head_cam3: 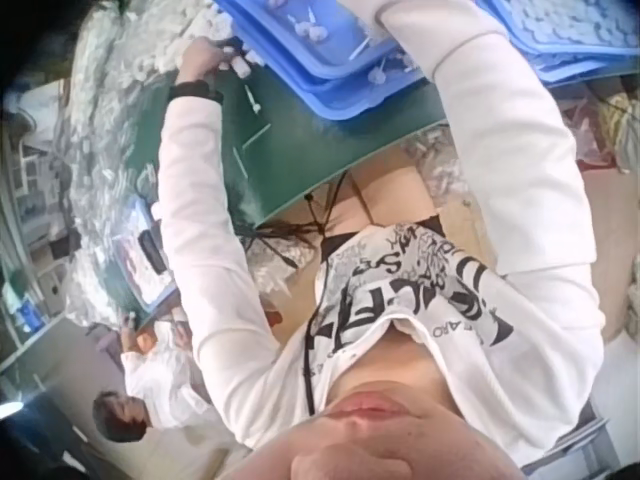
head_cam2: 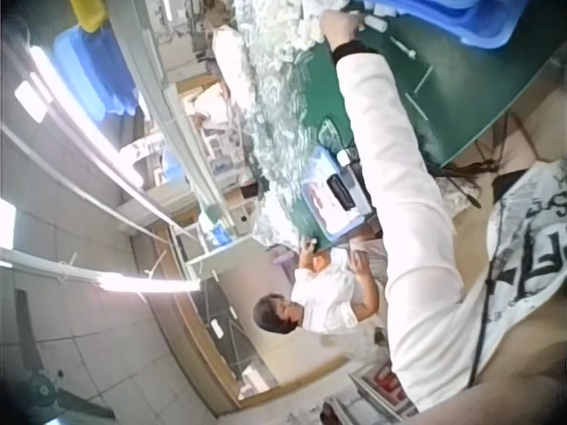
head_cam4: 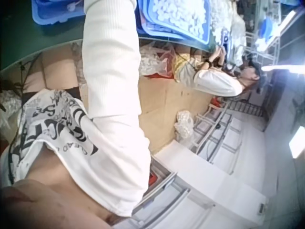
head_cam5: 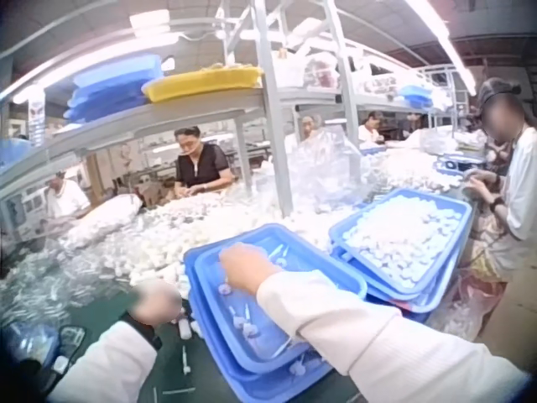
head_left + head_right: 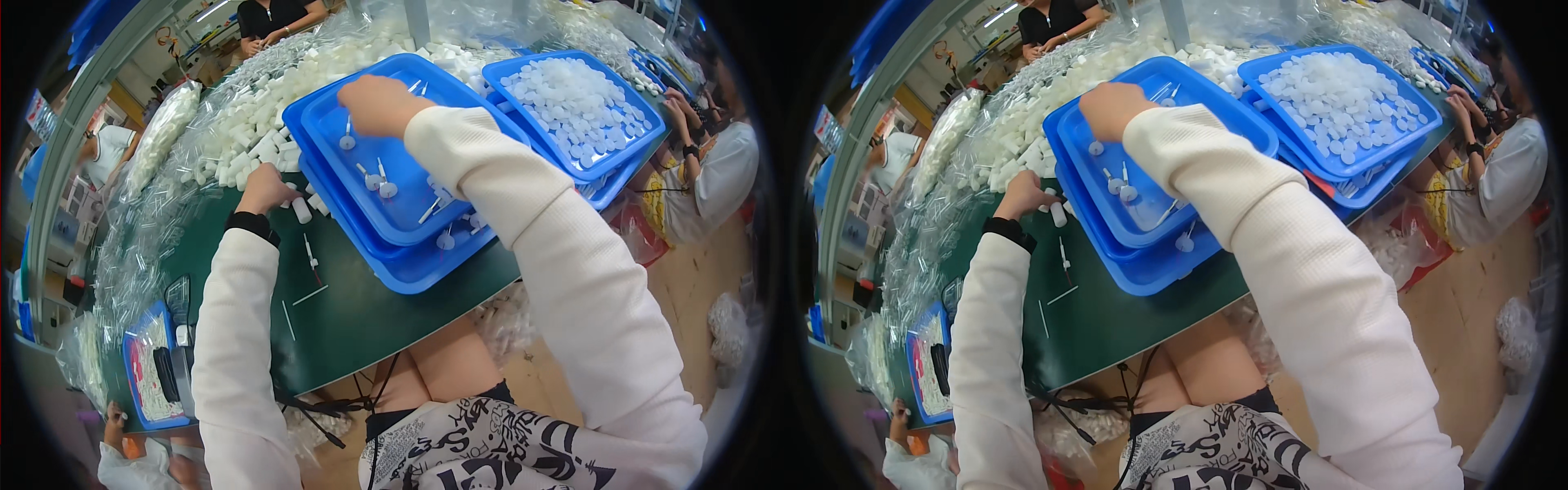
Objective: The person repeatedly picks up small white cylindrical plastic components and translucent caps from a green workbench. They insert the cap into the cylinder and rotate it to secure the fit, then place the assembled unit into a blue tray. The process is repeated continuously with multiple units.
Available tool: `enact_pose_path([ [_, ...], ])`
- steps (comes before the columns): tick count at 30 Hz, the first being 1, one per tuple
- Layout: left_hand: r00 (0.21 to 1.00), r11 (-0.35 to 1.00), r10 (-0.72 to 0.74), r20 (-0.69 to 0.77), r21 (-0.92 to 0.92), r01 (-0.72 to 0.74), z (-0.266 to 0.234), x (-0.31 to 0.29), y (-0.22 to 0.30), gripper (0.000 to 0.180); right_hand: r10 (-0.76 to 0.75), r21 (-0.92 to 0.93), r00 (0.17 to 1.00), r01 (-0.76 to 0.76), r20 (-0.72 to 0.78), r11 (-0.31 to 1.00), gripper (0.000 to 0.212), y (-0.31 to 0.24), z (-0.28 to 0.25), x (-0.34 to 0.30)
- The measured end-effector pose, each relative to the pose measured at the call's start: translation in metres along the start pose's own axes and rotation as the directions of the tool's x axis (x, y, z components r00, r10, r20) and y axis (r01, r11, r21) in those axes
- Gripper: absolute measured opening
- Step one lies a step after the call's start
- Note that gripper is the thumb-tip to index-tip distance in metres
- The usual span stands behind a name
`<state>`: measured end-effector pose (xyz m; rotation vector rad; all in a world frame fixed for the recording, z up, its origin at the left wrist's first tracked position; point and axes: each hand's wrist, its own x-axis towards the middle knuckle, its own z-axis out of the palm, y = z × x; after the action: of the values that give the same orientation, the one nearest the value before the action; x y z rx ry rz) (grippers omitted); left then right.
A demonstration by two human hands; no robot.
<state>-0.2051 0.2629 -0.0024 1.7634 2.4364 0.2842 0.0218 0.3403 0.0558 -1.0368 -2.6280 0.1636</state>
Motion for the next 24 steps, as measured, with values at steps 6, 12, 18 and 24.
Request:
enact_pose_path([
  [6, 0.891, 0.969, 0.096, -0.443, -0.164, -0.186, -0.01, -0.022, -0.002, 0.026, 0.131, 0.344, 0.964, -0.045, -0.232, 0.938, 0.024, 0.004, -0.036, -0.03],
  [12, 0.914, 0.387, 0.188, -0.361, -0.828, -0.406, -0.061, -0.181, 0.073, 0.016, 0.262, 0.854, 0.845, 0.354, -0.467, 0.381, 0.024, -0.049, -0.051, -0.146],
  [18, 0.946, 0.075, 0.17, -0.275, -0.954, -0.29, -0.037, -0.29, 0.114, 0.034, 0.332, 0.786, 0.724, 0.474, -0.604, 0.396, 0.031, -0.092, -0.02, -0.239],
  [24, 0.946, -0.098, 0.13, -0.297, -0.953, -0.285, -0.002, -0.309, 0.111, 0.036, 0.365, 0.747, 0.652, 0.565, -0.664, 0.351, 0.029, -0.089, 0.0, -0.269],
])
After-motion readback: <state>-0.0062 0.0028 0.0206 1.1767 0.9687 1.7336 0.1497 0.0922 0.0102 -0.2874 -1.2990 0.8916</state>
